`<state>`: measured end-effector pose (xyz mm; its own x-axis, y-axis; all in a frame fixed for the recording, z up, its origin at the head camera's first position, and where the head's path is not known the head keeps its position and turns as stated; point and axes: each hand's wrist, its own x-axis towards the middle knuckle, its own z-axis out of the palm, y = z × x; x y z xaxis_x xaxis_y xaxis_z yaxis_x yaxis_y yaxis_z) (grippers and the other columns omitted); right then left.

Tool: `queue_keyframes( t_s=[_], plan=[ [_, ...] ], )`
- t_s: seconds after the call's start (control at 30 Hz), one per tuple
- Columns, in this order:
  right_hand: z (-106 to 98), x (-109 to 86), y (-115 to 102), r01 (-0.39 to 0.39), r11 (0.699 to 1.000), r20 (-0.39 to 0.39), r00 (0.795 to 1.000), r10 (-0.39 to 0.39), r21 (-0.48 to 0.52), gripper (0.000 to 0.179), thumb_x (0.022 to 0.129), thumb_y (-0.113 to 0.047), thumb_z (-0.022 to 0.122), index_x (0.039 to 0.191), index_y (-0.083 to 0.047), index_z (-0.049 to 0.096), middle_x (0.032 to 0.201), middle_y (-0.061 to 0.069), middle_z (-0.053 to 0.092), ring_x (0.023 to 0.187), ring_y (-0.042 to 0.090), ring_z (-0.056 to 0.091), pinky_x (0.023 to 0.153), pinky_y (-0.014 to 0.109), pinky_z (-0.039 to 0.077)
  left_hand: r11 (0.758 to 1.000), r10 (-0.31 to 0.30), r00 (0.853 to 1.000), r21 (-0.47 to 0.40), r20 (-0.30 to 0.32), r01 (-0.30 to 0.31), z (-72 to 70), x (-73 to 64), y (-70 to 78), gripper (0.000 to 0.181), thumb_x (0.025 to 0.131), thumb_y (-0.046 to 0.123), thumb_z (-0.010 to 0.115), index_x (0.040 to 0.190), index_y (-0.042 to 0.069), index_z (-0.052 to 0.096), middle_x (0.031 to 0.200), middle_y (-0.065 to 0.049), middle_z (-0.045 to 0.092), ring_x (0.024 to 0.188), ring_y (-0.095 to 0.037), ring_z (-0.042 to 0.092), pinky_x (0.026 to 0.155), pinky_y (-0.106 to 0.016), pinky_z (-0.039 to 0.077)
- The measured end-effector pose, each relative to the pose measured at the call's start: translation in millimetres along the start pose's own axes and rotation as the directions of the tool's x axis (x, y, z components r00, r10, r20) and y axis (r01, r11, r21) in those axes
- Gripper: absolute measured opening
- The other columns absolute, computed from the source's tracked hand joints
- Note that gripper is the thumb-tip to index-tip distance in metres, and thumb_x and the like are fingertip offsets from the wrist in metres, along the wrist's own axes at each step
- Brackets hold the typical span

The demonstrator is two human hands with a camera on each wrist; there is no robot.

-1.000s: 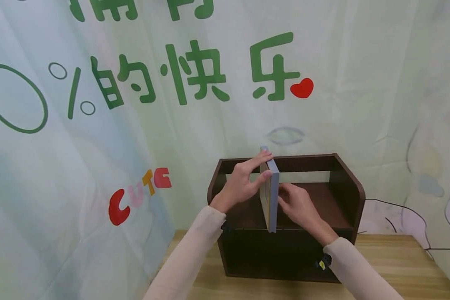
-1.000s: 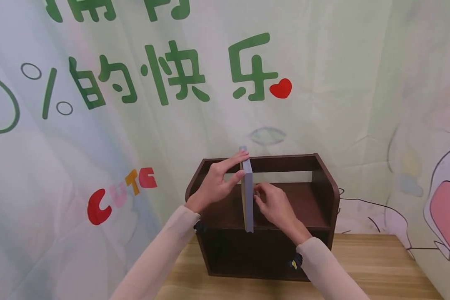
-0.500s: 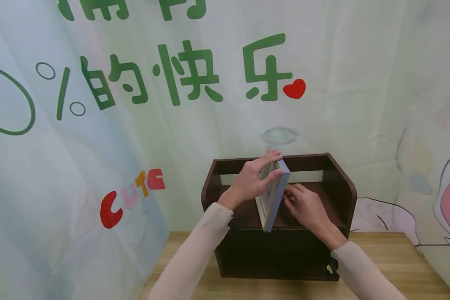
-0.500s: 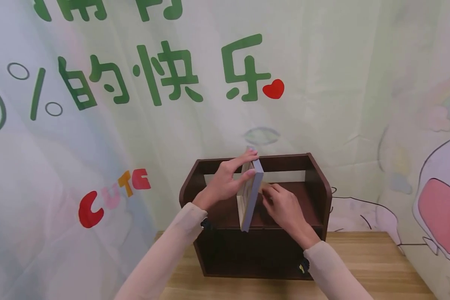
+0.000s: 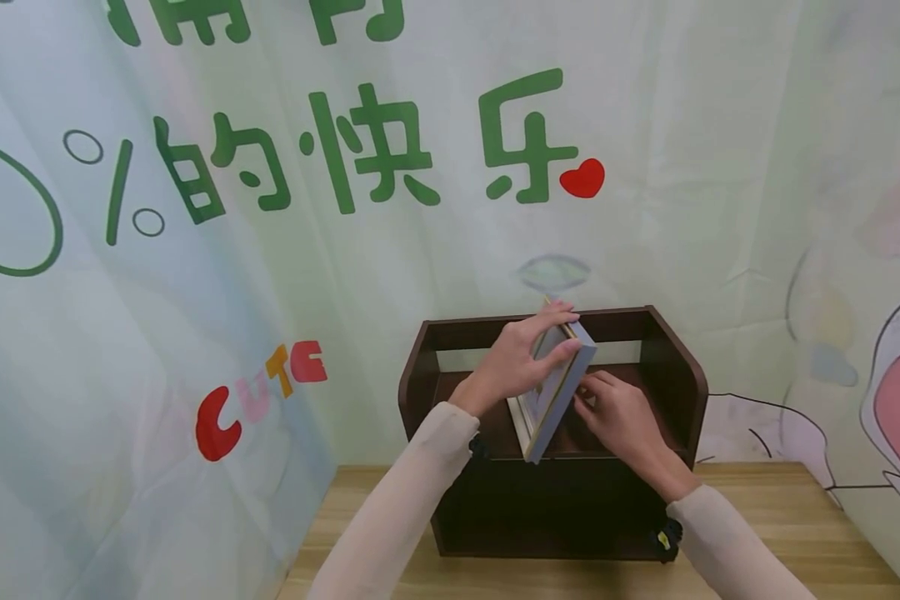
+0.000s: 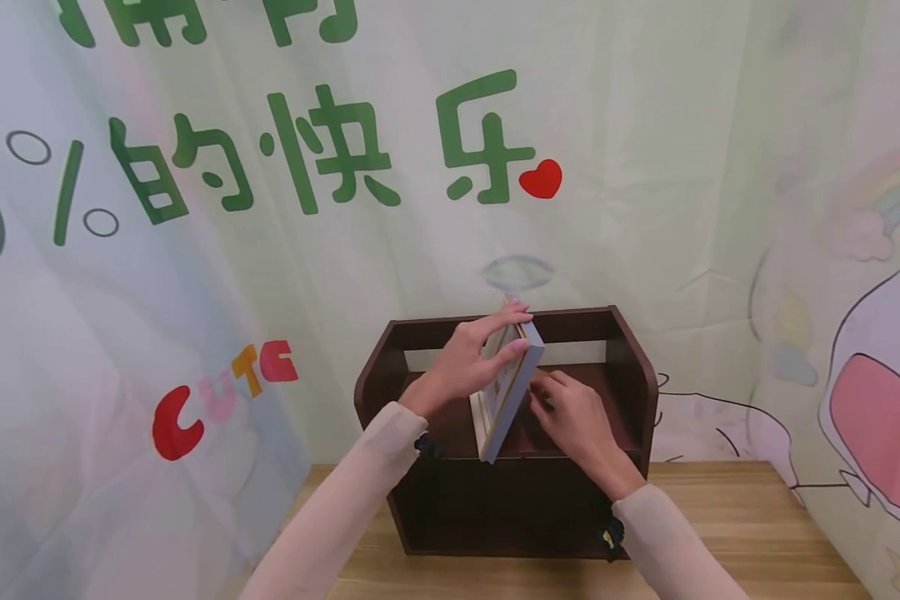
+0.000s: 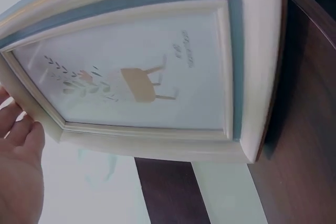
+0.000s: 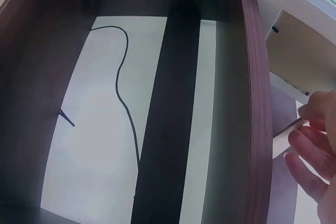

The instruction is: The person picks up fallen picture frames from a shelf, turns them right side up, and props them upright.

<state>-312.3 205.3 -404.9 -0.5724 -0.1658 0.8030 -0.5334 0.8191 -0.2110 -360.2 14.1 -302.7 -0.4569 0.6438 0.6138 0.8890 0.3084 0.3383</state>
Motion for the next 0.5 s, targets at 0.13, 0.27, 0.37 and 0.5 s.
queue_keyframes(
  t_s=[0.13, 0.27, 0.37, 0.5],
  plan=[
    [1.2, -1.3, 0.6, -0.019, 1.000, 0.006, 1.000, 0.019, 0.013, 0.020, 0.083, -0.001, 0.085, 0.103, -0.003, 0.079, 0.092, 0.010, 0.077, 0.074, 0.020, 0.075, 0.066, 0.040, 0.064, 1.000, -0.010, 1.000, 0.002, 0.021, 0.010, 0.1, 0.9, 2.3, 0.045, 0.106, 0.030, 0.063, 0.149, 0.015, 0.059, 0.162, -0.002, 0.052, 0.159, -0.018, 0.036, 0.129, -0.036, 0.035],
    [1.9, -2.9, 1.0, -0.026, 0.999, -0.007, 1.000, 0.026, 0.022, 0.020, 0.083, -0.001, 0.085, 0.102, -0.004, 0.079, 0.091, 0.010, 0.077, 0.073, 0.020, 0.074, 0.066, 0.040, 0.063, 1.000, -0.018, 0.999, 0.018, 0.042, 0.018, 0.6, 2.8, 4.9, 0.046, 0.106, 0.032, 0.063, 0.149, 0.015, 0.058, 0.163, -0.002, 0.051, 0.160, -0.014, 0.035, 0.130, -0.036, 0.035],
    [2.2, -3.5, 1.5, -0.022, 0.999, -0.020, 1.000, 0.022, 0.029, 0.021, 0.083, -0.002, 0.086, 0.102, -0.003, 0.079, 0.090, 0.010, 0.077, 0.072, 0.020, 0.074, 0.065, 0.040, 0.063, 0.999, -0.021, 0.999, 0.029, 0.051, 0.019, 0.8, 4.1, 6.3, 0.047, 0.106, 0.032, 0.063, 0.150, 0.015, 0.058, 0.163, -0.002, 0.051, 0.160, -0.015, 0.035, 0.130, -0.036, 0.034],
    [2.7, -5.0, 3.4, -0.017, 0.999, -0.029, 0.999, 0.018, 0.033, 0.022, 0.083, -0.002, 0.086, 0.103, -0.003, 0.078, 0.089, 0.011, 0.077, 0.072, 0.020, 0.074, 0.064, 0.040, 0.063, 0.999, -0.026, 0.998, 0.032, 0.060, 0.024, 1.6, 5.6, 7.8, 0.047, 0.106, 0.032, 0.063, 0.150, 0.015, 0.058, 0.163, -0.003, 0.051, 0.160, -0.018, 0.036, 0.130, -0.037, 0.033]
  ],
)
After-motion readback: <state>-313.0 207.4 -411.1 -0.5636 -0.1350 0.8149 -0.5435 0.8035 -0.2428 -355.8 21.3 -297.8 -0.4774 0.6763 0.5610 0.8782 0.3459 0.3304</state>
